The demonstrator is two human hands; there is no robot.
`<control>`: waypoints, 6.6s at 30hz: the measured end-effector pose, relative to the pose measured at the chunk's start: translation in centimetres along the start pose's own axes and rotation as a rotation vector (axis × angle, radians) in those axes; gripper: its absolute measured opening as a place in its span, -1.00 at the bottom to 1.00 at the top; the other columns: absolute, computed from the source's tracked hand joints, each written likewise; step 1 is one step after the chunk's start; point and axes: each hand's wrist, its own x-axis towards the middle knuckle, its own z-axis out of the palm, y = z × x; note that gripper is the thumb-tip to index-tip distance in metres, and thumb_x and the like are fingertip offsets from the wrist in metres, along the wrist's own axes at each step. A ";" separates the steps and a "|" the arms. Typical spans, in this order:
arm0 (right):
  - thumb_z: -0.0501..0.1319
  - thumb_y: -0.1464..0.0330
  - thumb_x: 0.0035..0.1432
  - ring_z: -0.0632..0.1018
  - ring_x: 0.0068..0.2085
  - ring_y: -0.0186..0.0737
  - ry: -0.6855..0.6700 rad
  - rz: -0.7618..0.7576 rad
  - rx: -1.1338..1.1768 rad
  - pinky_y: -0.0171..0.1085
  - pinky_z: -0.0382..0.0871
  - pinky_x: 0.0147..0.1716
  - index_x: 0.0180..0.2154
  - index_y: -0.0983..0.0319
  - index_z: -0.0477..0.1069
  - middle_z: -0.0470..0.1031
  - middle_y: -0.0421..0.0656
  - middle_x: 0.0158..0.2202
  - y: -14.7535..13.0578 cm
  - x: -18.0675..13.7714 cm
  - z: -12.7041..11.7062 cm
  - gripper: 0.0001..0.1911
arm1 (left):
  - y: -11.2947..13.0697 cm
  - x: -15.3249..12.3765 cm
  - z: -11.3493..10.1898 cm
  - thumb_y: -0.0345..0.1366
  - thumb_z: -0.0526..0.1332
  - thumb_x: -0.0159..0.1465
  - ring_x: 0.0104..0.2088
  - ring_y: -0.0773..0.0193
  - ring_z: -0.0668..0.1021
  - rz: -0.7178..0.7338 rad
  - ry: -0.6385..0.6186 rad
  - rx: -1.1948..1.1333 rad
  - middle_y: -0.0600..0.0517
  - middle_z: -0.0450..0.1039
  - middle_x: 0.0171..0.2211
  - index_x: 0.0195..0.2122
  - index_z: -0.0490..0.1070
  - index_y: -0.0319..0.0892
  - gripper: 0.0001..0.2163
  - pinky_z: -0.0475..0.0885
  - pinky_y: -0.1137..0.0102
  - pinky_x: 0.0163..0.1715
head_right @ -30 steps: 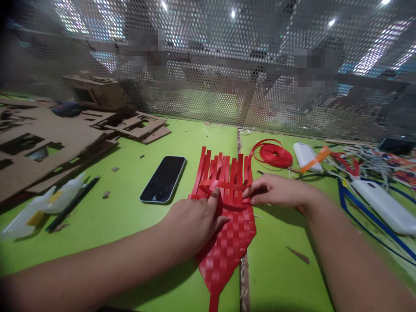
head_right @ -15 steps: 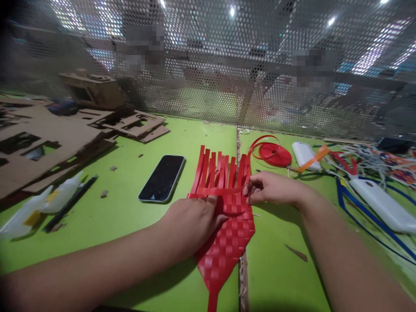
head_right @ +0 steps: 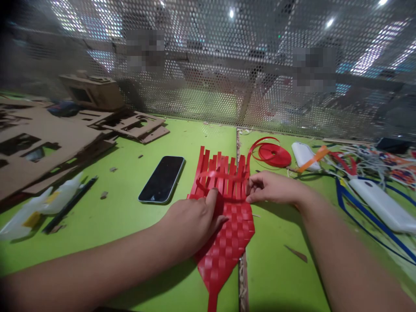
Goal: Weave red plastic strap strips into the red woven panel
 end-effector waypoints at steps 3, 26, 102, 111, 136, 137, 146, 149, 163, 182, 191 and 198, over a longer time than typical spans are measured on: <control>0.42 0.17 0.01 0.48 -0.31 -0.17 0.040 0.019 -0.008 -0.27 0.29 -0.33 -0.30 0.19 0.46 0.51 -0.21 -0.36 0.2 0.2 0.2 -0.71 | 0.1 0.1 0.2 0.04 0.01 0.47 -0.53 0.05 0.59 -0.058 0.012 -0.043 -0.07 0.53 -0.45 0.31 0.19 -0.43 -0.38 0.34 0.32 -0.64; 0.37 0.17 0.11 0.56 -0.13 -0.05 -0.052 -0.041 0.065 -0.21 0.37 -0.13 -0.24 0.20 0.52 0.61 -0.12 -0.20 0.1 -0.2 0.0 -0.75 | -6.9 1.8 -2.9 -0.17 0.19 0.33 -0.43 0.27 0.54 -0.022 0.202 -0.601 -0.02 0.60 -0.34 -0.25 0.59 -0.16 -0.78 0.40 0.39 -0.45; 0.33 0.03 0.15 0.51 -0.19 -0.08 -0.047 -0.087 -0.016 -0.24 0.33 -0.22 -0.25 0.21 0.50 0.58 -0.14 -0.24 0.6 -0.1 0.1 -0.63 | -0.1 -0.6 1.6 0.20 -0.23 0.46 0.43 -0.24 0.11 0.410 0.095 -0.245 -0.35 -0.01 0.45 0.46 0.00 -0.40 -0.20 0.04 -0.07 0.40; 0.37 0.06 0.08 0.51 -0.24 -0.11 -0.058 -0.068 -0.001 -0.24 0.31 -0.27 -0.25 0.19 0.52 0.56 -0.16 -0.28 0.5 0.1 -0.1 -0.65 | 0.1 -0.6 1.3 0.18 -0.24 0.47 0.42 -0.23 0.15 0.408 0.101 -0.194 -0.34 0.02 0.44 0.45 0.01 -0.41 -0.22 0.08 -0.07 0.38; 0.37 -0.02 0.05 0.52 -0.31 -0.11 -0.005 0.047 -0.116 -0.25 0.30 -0.36 -0.34 0.18 0.49 0.57 -0.15 -0.36 0.3 0.5 0.0 -0.59 | 1.5 -1.8 2.1 0.18 -0.27 0.47 0.46 -0.21 -0.07 0.354 0.054 -0.239 -0.23 -0.18 0.48 0.48 -0.08 -0.32 -0.24 0.00 -0.14 0.41; 0.38 -0.01 0.05 0.51 -0.32 -0.12 -0.011 0.038 -0.104 -0.25 0.30 -0.36 -0.34 0.18 0.49 0.56 -0.16 -0.36 0.4 0.5 0.0 -0.61 | 1.5 -1.8 2.2 0.18 -0.27 0.47 0.47 -0.19 -0.08 0.351 0.043 -0.249 -0.22 -0.20 0.48 0.48 -0.09 -0.31 -0.24 -0.02 -0.13 0.41; 0.39 0.11 0.09 0.49 -0.28 -0.14 -0.011 -0.060 0.002 -0.24 0.33 -0.30 -0.25 0.20 0.51 0.54 -0.16 -0.30 0.8 0.8 0.6 -0.68 | 0.4 -1.2 3.3 0.14 -0.20 0.48 0.46 -0.18 0.01 0.300 0.128 -0.122 -0.12 -0.08 0.47 0.49 -0.05 -0.18 -0.31 -0.03 -0.15 0.40; 0.39 0.12 0.10 0.49 -0.28 -0.16 -0.009 -0.081 0.048 -0.24 0.34 -0.29 -0.18 0.20 0.53 0.54 -0.17 -0.30 0.8 0.7 0.8 -0.66 | 0.7 -1.2 3.5 0.12 -0.09 0.46 0.44 -0.29 0.07 0.207 0.178 -0.050 -0.21 0.03 0.45 0.46 0.06 -0.21 -0.32 0.06 -0.21 0.36; 0.41 0.16 0.10 0.60 -0.12 -0.03 -0.039 -0.065 0.127 -0.16 0.43 -0.10 -0.16 0.17 0.59 0.63 -0.13 -0.18 1.0 0.8 0.7 -0.70 | -8.6 2.3 -3.6 0.02 0.32 0.20 -0.38 0.16 0.57 -0.166 0.109 -0.585 -0.09 0.61 -0.25 -0.12 0.59 -0.14 -0.63 0.39 0.36 -0.46; 0.36 0.02 0.11 0.53 -0.17 -0.06 -0.047 -0.100 0.019 -0.20 0.37 -0.20 -0.17 0.20 0.58 0.59 -0.11 -0.18 0.4 0.6 0.6 -0.59 | -8.7 2.9 -2.5 -0.06 0.19 0.31 -0.50 0.26 0.48 -0.088 0.026 -0.833 0.02 0.52 -0.46 -0.38 0.47 -0.13 -0.74 0.30 0.37 -0.52; 0.35 0.09 0.15 0.54 -0.17 -0.06 -0.038 -0.103 0.001 -0.20 0.37 -0.19 -0.19 0.20 0.57 0.59 -0.12 -0.20 0.5 0.6 0.6 -0.67 | -8.6 3.1 -2.0 -0.09 0.18 0.31 -0.45 0.20 0.57 -0.107 0.004 -0.855 0.00 0.56 -0.45 -0.32 0.50 -0.14 -0.76 0.41 0.34 -0.44; 0.36 0.09 0.16 0.55 -0.18 -0.08 -0.059 -0.114 0.028 -0.21 0.37 -0.21 -0.19 0.21 0.57 0.59 -0.12 -0.21 0.4 0.6 0.6 -0.67 | -8.9 2.8 -2.3 -0.03 0.22 0.30 -0.45 0.19 0.57 -0.102 -0.055 -0.856 -0.02 0.54 -0.44 -0.34 0.47 -0.14 -0.72 0.43 0.32 -0.41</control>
